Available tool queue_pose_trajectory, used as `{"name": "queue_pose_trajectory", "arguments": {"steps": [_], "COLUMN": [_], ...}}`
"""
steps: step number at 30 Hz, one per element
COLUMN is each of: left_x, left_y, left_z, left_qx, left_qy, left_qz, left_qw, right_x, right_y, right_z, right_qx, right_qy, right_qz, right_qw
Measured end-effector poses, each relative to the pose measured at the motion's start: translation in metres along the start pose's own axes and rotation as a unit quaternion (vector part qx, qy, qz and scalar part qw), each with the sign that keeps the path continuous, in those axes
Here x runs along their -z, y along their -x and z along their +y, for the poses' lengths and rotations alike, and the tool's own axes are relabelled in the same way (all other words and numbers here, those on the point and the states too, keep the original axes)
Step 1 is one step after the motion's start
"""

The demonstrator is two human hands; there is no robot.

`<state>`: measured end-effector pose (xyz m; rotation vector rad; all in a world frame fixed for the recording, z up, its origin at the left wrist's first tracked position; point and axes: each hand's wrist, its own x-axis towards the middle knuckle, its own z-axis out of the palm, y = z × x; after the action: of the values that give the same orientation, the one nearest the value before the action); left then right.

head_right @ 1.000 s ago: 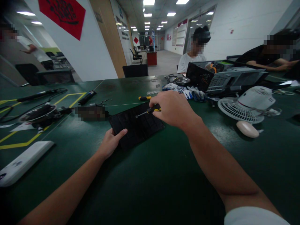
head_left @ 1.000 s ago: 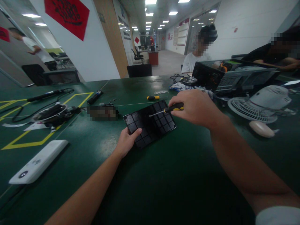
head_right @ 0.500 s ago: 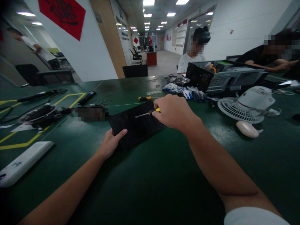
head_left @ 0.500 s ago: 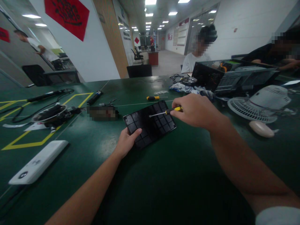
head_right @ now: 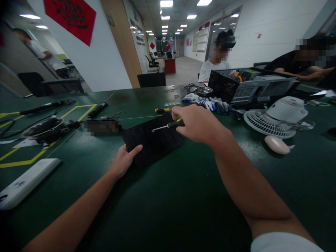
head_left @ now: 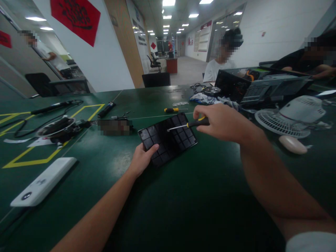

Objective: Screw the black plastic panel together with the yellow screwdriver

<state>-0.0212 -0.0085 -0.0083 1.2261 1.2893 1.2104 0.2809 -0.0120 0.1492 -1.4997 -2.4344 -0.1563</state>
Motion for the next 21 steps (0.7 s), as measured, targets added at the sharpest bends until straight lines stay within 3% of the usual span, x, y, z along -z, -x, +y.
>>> {"name": "queue_pose_trajectory", "arguments": {"steps": [7, 21], "left_x": [-0.0006, 0.0017], "left_y": [0.0005, -0.0015], "left_z": [0.0007, -0.0035], "left_qx": [0.005, 0.001], "left_qy": [0.002, 0.003], "left_qz": [0.002, -0.003], "left_qw": [1.0, 1.0], "right_x": [0.0046, -0.0044], "right_y": [-0.0014, -0.0038], "right_z": [-0.0009, -0.0077], "right_qx": [-0.01, -0.008], "right_qy": [0.011, 0.011], "right_qz": [0.06, 0.049], "right_qw": [0.998, 0.999]}}
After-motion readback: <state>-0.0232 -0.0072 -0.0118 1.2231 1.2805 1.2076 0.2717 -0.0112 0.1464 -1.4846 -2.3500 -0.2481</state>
